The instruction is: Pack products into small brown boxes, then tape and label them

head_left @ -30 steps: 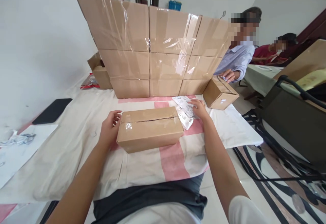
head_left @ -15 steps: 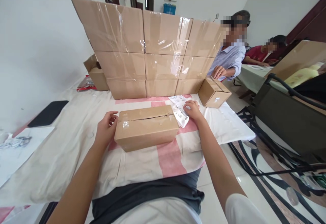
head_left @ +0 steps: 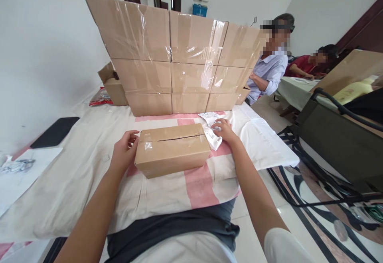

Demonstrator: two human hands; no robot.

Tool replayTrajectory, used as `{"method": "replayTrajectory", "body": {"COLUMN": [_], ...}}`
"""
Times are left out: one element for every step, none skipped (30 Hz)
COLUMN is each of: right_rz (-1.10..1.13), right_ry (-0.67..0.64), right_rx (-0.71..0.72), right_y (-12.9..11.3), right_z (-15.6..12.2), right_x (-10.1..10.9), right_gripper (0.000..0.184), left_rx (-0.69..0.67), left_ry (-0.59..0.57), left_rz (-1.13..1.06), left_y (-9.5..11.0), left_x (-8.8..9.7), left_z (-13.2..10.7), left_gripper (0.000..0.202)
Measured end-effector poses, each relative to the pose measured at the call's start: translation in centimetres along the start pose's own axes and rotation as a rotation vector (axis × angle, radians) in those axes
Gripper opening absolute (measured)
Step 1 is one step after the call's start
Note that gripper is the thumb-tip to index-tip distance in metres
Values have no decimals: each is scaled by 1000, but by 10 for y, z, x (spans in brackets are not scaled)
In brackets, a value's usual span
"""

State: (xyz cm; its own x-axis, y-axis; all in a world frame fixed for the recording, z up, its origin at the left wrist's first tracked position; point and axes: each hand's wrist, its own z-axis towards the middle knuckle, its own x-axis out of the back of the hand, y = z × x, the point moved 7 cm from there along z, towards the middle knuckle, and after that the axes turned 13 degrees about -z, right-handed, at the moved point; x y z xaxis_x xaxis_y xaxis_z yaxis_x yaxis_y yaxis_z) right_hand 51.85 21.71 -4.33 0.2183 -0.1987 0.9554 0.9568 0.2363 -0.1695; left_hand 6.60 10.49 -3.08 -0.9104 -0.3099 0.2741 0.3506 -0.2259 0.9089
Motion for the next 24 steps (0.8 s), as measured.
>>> {"method": "replayTrajectory", "body": {"right_rz": [2, 6, 10, 16, 21, 27, 32, 37, 42, 47, 55, 66, 80, 98, 119, 143, 169, 194, 218, 241, 263, 284, 306, 329], "right_ry": [12, 25, 38, 49, 58, 65, 72, 79, 87, 95, 102, 107, 109, 110, 109, 108, 109, 112, 119, 130, 146, 164, 184, 204], "right_rx": [-2, -5, -9, -12, -15, -17, -19, -22, -25, -27, -29, -30, -30, -31, -33, -35, -37, -38, -37, -34, -29, -25, -22, -21], "right_y": [0, 0, 1, 1, 1, 1, 1, 1, 0, 0, 0, -1, -1, -1, -1, -1, -1, -1, -2, -3, -4, -5, -6, -7], "right_z": [0, 1, 1, 2, 2, 3, 4, 4, 5, 6, 7, 7, 7, 8, 7, 7, 6, 5, 4, 3, 3, 2, 1, 0], "right_x": [1, 1, 2, 2, 3, 3, 3, 3, 3, 3, 3, 3, 3, 3, 3, 3, 3, 4, 6, 8, 10, 13, 16, 18], "right_gripper": [26, 25, 25, 25, 26, 26, 26, 25, 25, 24, 23, 23, 22, 22, 22, 22, 21, 21, 20, 20, 18, 17, 16, 16], "left_rx": [1, 0, -1, -2, -4, -4, -3, -1, 3, 8, 13, 20, 24, 28, 30, 30, 29, 29, 28, 28, 28, 29, 32, 33], "left_ry": [0, 0, 0, -2, -3, -5, -7, -8, -9, -8, -10, -11, -12, -13, -12, -9, -8, -6, -7, -7, -9, -12, -14, -16], "left_rz": [1, 3, 5, 6, 6, 5, 5, 4, 4, 4, 2, 1, -1, -3, -4, -3, -2, 1, 2, 3, 2, 1, 1, 3], "left_y": [0, 0, 0, 0, -1, -1, -1, -1, -1, 0, 0, 0, 1, 1, 1, 2, 2, 2, 1, 1, 1, 0, 0, 0], "left_x": [0, 0, 0, 0, 0, 0, -1, -1, -1, -1, -1, -1, -1, -1, -1, -1, -1, -1, -1, 0, 0, 0, -1, -1], "left_z": [0, 0, 0, 0, 0, 0, 0, 0, 0, 0, 0, 0, 0, 0, 0, 0, 0, 0, 0, 0, 0, 0, 0, 0], "left_gripper": [40, 40, 40, 39, 39, 39, 39, 39, 39, 39, 39, 40, 40, 40, 40, 41, 41, 41, 41, 41, 41, 41, 41, 41]}}
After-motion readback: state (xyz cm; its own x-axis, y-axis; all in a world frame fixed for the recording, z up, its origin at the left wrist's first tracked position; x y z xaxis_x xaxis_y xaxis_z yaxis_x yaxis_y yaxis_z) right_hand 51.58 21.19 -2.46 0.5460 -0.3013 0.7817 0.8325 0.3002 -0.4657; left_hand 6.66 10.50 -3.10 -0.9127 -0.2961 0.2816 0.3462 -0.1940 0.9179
